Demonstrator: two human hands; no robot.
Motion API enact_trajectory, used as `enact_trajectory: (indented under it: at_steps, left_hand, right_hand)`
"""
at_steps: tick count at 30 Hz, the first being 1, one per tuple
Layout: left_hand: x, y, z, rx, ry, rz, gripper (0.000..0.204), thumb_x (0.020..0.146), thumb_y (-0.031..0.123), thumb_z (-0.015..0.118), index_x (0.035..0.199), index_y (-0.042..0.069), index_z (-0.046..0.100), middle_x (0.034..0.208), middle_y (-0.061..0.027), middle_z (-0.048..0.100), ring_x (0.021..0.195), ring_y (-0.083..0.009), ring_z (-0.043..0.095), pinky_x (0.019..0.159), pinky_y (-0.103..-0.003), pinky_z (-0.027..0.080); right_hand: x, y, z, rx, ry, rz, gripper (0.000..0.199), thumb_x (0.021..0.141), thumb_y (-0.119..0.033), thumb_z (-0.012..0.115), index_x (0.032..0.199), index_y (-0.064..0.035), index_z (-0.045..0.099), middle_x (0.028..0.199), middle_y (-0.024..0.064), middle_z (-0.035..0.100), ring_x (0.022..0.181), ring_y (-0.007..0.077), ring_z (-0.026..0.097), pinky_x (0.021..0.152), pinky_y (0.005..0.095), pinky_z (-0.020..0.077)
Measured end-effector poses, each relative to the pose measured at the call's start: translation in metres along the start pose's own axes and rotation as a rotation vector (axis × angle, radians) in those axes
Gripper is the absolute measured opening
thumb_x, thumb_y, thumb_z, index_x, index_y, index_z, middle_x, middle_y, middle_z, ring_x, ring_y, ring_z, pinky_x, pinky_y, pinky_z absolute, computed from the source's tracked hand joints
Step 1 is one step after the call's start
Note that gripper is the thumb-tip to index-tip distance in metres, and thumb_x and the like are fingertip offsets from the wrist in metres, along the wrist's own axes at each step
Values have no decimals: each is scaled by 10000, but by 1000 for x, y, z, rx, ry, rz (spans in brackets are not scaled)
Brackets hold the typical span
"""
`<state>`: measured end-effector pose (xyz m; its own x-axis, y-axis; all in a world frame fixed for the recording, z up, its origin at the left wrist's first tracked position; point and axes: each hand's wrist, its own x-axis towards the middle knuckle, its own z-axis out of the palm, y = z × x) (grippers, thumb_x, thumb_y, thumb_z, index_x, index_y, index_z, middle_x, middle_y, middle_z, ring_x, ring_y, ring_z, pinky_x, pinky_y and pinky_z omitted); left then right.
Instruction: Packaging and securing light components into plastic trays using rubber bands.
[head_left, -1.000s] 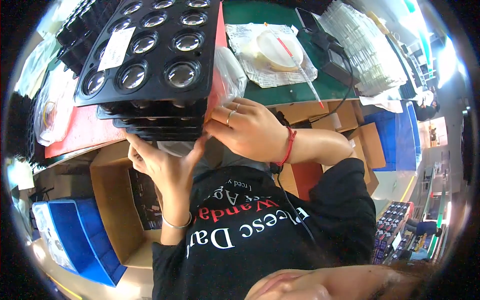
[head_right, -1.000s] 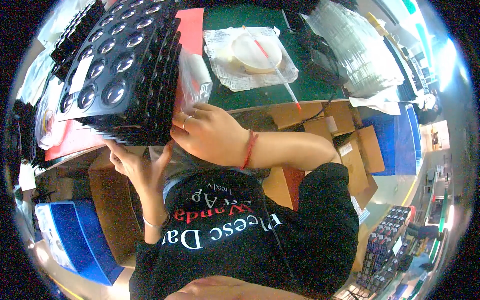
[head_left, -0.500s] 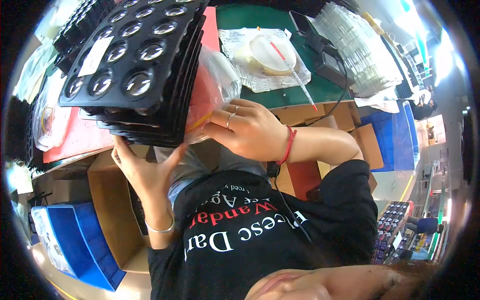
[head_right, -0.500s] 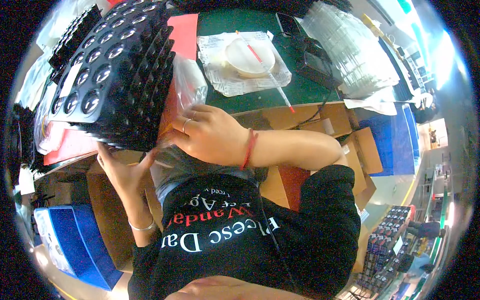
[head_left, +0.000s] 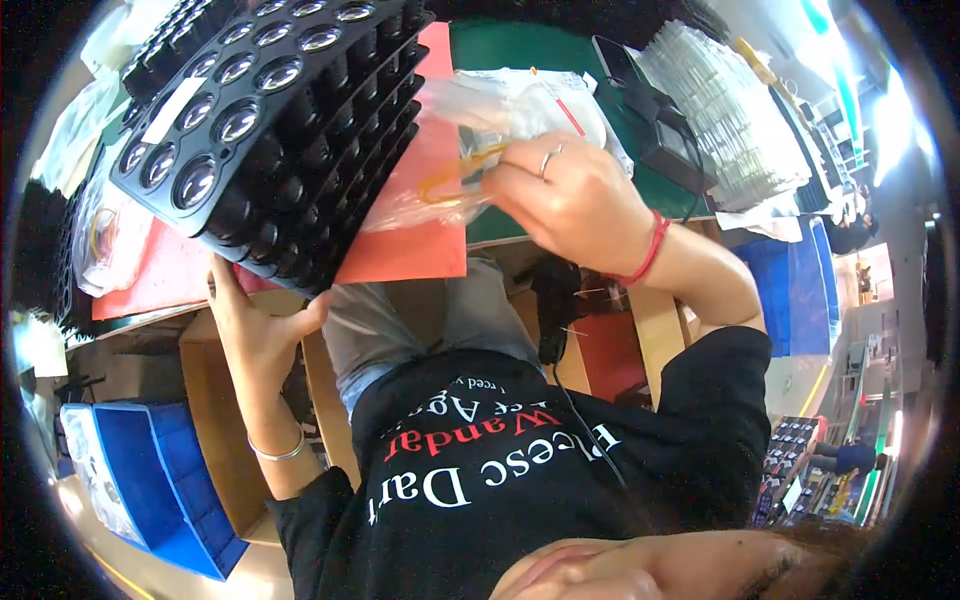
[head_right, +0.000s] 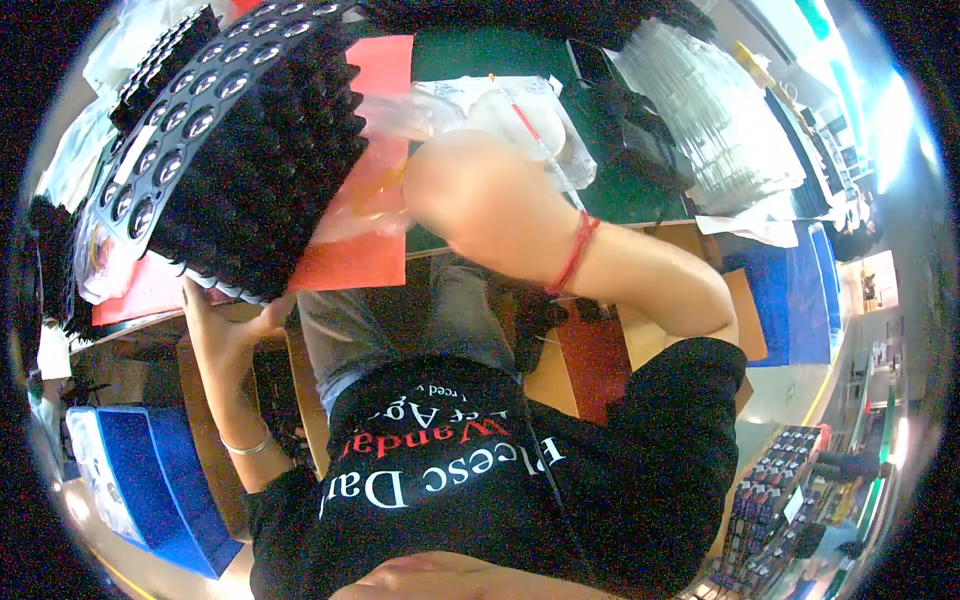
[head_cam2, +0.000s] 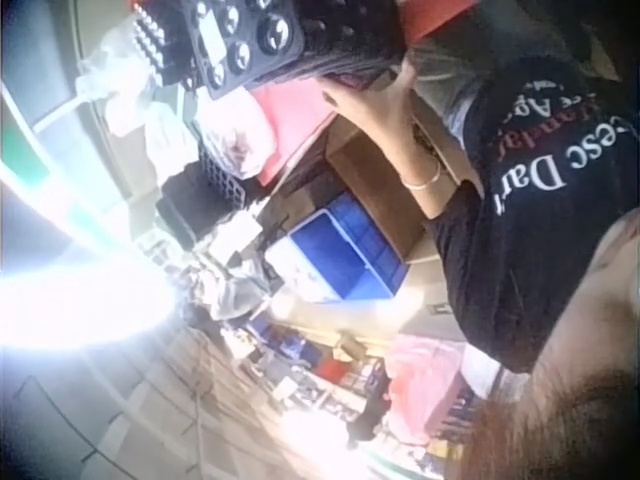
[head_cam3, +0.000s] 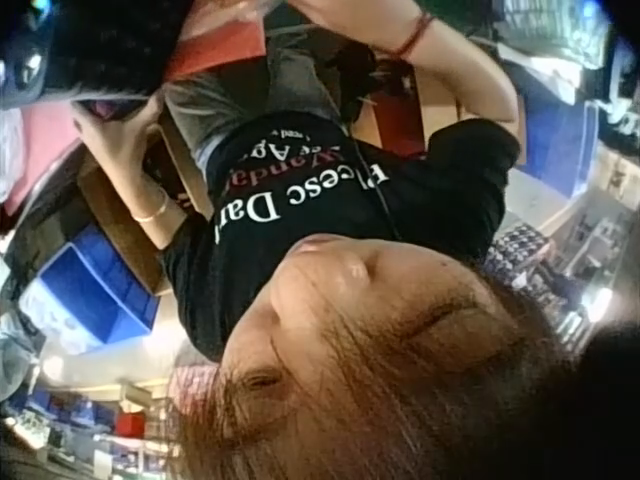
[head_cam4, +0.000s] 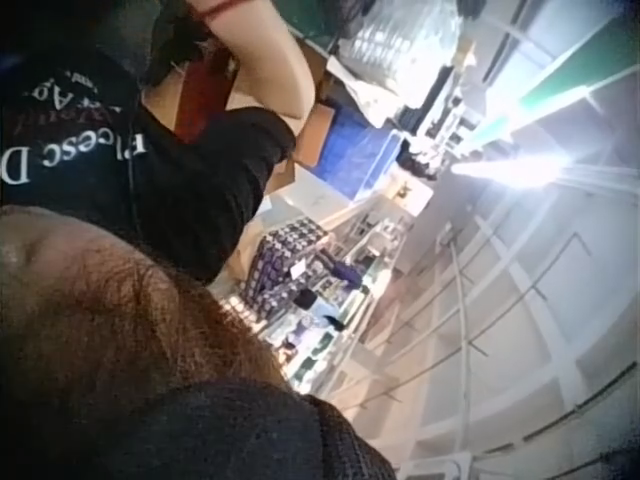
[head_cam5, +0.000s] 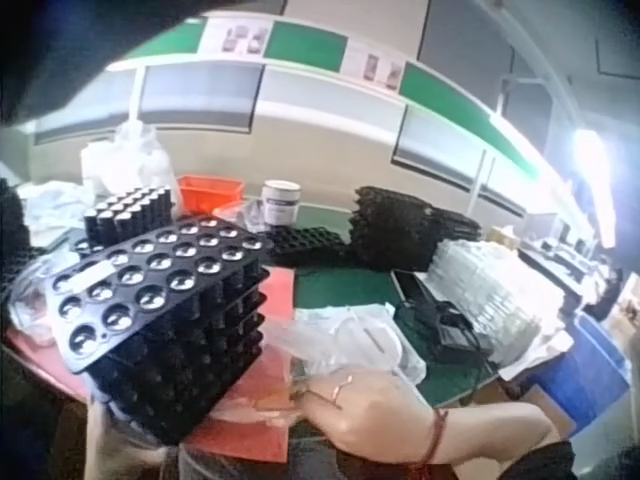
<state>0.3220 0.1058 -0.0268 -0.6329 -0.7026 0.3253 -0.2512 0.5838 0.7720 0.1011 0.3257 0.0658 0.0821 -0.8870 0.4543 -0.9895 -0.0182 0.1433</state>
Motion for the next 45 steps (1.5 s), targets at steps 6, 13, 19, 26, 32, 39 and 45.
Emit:
enact_trajectory:
  at_steps: [6, 13, 19, 26, 32, 39, 45]
  left_hand:
    - [-3, 4, 3, 96, 57, 69, 985, 497, 214, 853, 1326, 5, 364, 1164, -193, 491, 1080, -365, 424, 943, -439, 375]
    - [-4, 7, 8, 136, 72, 60, 924, 482, 223, 840, 1267, 6, 403, 1096, -177, 516, 1054, -369, 424, 937, -446, 375]
    - [-4, 4, 14, 217, 180, 123, 945, 458, 306, 847, 1229, -27, 412, 1049, -184, 527, 1070, -374, 418, 975, -458, 342]
    - [-3, -2, 19, 318, 232, 214, 1054, 458, 437, 861, 1245, -96, 406, 960, -171, 567, 1003, -351, 478, 970, -458, 339]
    - [-4, -7, 22, 335, 256, 221, 1128, 467, 536, 854, 1287, -87, 394, 1152, -247, 530, 1084, -438, 474, 992, -504, 355]
    - [-3, -4, 11, 381, 192, 245, 1091, 502, 511, 848, 1294, -83, 391, 1163, -227, 530, 1087, -426, 475, 979, -515, 355]
    - [5, -6, -14, 183, 20, 178, 939, 543, 243, 885, 1317, 0, 412, 1170, -216, 554, 1038, -400, 511, 895, -449, 429]
  right_hand:
    - [30, 57, 3, -185, -65, -12, 85, 776, -118, 638, 853, -91, 612, 834, 69, 582, 755, 275, 607, 660, 373, 500]
    - [65, 125, 23, -291, -130, -1, 137, 816, -149, 650, 917, -63, 613, 899, 105, 620, 811, 296, 635, 731, 373, 517]
    - [86, 162, 24, -319, -150, 59, 137, 830, -173, 614, 890, -49, 611, 896, 137, 637, 874, 332, 628, 764, 430, 518]
    - [112, 156, 2, -421, 1, -51, 54, 762, -100, 582, 782, -51, 577, 803, 151, 610, 807, 328, 616, 740, 420, 503]
    - [130, 181, 7, -602, -16, -86, 63, 775, -121, 574, 778, -64, 600, 822, 130, 625, 824, 302, 624, 747, 386, 512]
    - [155, 194, -1, -661, 28, 40, 94, 774, -98, 550, 752, -49, 628, 843, 134, 631, 836, 307, 631, 749, 392, 527]
    - [167, 222, -2, -703, 91, 64, 132, 793, -96, 532, 784, -18, 638, 812, 187, 645, 793, 339, 648, 717, 428, 535]
